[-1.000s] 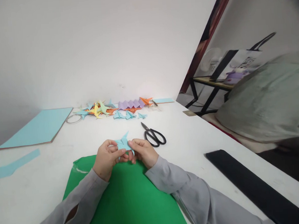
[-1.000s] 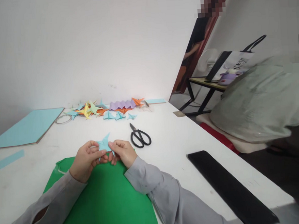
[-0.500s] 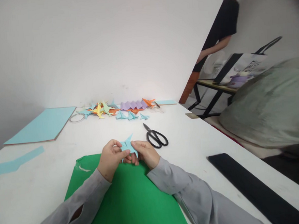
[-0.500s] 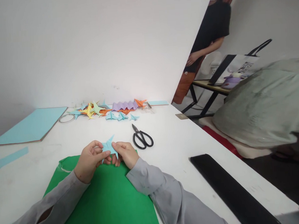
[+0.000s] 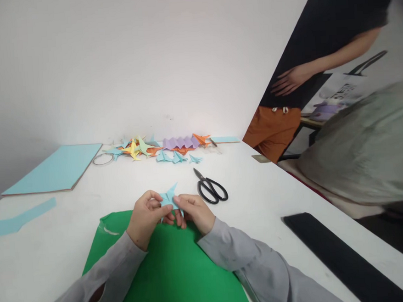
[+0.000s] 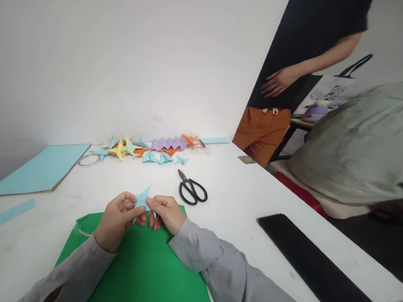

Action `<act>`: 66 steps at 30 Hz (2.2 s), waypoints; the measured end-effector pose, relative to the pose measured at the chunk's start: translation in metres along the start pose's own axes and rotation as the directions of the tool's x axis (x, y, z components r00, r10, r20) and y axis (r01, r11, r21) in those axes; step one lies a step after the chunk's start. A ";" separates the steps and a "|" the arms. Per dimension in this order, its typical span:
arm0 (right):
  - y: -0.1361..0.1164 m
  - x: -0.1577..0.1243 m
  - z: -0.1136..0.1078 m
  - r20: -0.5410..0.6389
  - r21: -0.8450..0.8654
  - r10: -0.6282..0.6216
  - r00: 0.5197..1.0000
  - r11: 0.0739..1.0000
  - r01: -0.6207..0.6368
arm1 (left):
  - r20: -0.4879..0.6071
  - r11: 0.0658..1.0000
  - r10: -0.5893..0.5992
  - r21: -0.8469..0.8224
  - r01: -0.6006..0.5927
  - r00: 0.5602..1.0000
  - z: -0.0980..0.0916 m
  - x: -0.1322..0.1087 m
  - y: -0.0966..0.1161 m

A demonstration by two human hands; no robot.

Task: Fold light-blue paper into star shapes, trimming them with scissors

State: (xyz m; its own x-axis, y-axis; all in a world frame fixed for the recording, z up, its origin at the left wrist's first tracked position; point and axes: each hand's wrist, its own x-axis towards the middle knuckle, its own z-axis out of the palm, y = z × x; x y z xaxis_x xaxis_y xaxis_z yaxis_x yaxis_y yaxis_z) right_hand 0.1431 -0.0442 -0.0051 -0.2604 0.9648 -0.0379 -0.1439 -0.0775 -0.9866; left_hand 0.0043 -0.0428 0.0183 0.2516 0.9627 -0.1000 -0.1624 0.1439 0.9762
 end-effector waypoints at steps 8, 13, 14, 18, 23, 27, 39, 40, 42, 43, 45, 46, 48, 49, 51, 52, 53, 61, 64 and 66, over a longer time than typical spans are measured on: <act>0.000 -0.001 0.002 -0.025 0.004 0.005 1.000 1.000 -0.005 | 0.028 0.996 0.082 0.017 -0.082 0.996 -0.002 0.001 -0.001; -0.001 -0.001 0.004 -0.057 -0.027 -0.025 0.998 0.999 0.024 | 0.047 0.996 0.079 0.039 -0.080 0.996 -0.005 0.003 0.001; -0.002 -0.002 0.005 -0.061 -0.039 -0.029 0.998 0.999 0.027 | 0.059 0.996 0.070 0.046 -0.072 0.996 -0.006 0.003 0.000; -0.004 -0.003 0.006 -0.079 -0.063 -0.051 0.996 0.997 0.046 | 0.065 0.999 0.042 0.030 -0.044 0.997 -0.006 0.003 0.000; 0.000 0.000 0.003 -0.083 0.000 -0.053 0.995 0.999 0.053 | 0.041 0.996 0.082 -0.050 -0.079 0.996 -0.004 0.002 0.001; -0.001 0.002 -0.001 -0.203 0.090 -0.102 0.974 0.988 0.122 | -0.041 0.994 0.100 -0.043 -0.101 0.994 -0.005 0.005 0.000; 0.001 -0.009 0.000 0.051 -0.636 -0.674 0.737 0.547 0.545 | -0.206 0.981 -0.041 -0.192 0.001 0.978 -0.006 0.006 0.002; 0.001 -0.008 0.000 0.073 -0.653 -0.686 0.724 0.515 0.555 | -0.200 0.980 -0.054 -0.198 0.014 0.978 -0.006 0.006 0.003; 0.002 -0.008 0.000 0.084 -0.674 -0.704 0.705 0.481 0.561 | -0.174 0.980 -0.067 -0.199 0.032 0.982 -0.004 0.005 0.003; 0.002 -0.008 0.000 0.083 -0.678 -0.712 0.697 0.473 0.563 | -0.159 0.980 -0.067 -0.196 0.035 0.985 -0.004 0.005 0.002; 0.001 -0.009 0.000 0.072 -0.679 -0.730 0.680 0.463 0.570 | -0.126 0.981 -0.055 -0.189 0.031 0.991 -0.003 0.004 0.002; 0.000 -0.009 0.000 0.059 -0.674 -0.735 0.675 0.470 0.571 | -0.112 0.981 -0.047 -0.191 0.025 0.993 -0.003 0.004 0.003; -0.001 -0.009 0.000 -0.008 -0.644 -0.722 0.692 0.533 0.549 | -0.063 0.976 -0.052 -0.216 0.037 0.997 -0.003 0.003 0.005; -0.002 -0.009 0.000 -0.067 -0.611 -0.695 0.716 0.596 0.522 | -0.040 0.966 -0.045 -0.255 0.033 0.998 -0.003 0.002 0.006; -0.003 -0.007 0.000 -0.201 -0.488 -0.590 0.782 0.753 0.442 | 0.046 0.943 0.015 -0.334 0.001 0.999 -0.005 0.002 0.008; -0.003 -0.006 -0.001 -0.257 -0.406 -0.521 0.814 0.822 0.399 | 0.084 0.932 0.051 -0.362 -0.017 0.995 -0.005 0.001 0.008; -0.003 -0.004 -0.002 -0.296 -0.323 -0.457 0.839 0.875 0.362 | 0.121 0.927 0.086 -0.373 -0.035 0.989 -0.006 0.001 0.008; -0.002 0.000 -0.007 -0.275 -0.004 -0.271 0.922 0.960 0.281 | 0.076 0.978 0.201 -0.078 -0.195 0.977 -0.009 0.005 -0.003; -0.005 -0.002 -0.006 -0.218 0.037 -0.265 0.939 0.960 0.279 | 0.091 0.967 0.255 -0.008 -0.255 0.963 -0.009 0.006 -0.003; -0.006 -0.002 -0.006 -0.174 0.084 -0.248 0.953 0.960 0.266 | 0.101 0.958 0.283 0.009 -0.285 0.954 -0.009 0.005 -0.003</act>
State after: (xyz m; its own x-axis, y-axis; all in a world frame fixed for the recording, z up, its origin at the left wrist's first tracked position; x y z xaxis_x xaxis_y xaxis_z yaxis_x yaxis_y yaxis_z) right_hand 0.1501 -0.0441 -0.0001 -0.0460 0.9824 0.1813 -0.2878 0.1608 -0.9441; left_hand -0.0028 -0.0362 0.0134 0.2905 0.9356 0.2005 -0.2189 -0.1390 0.9658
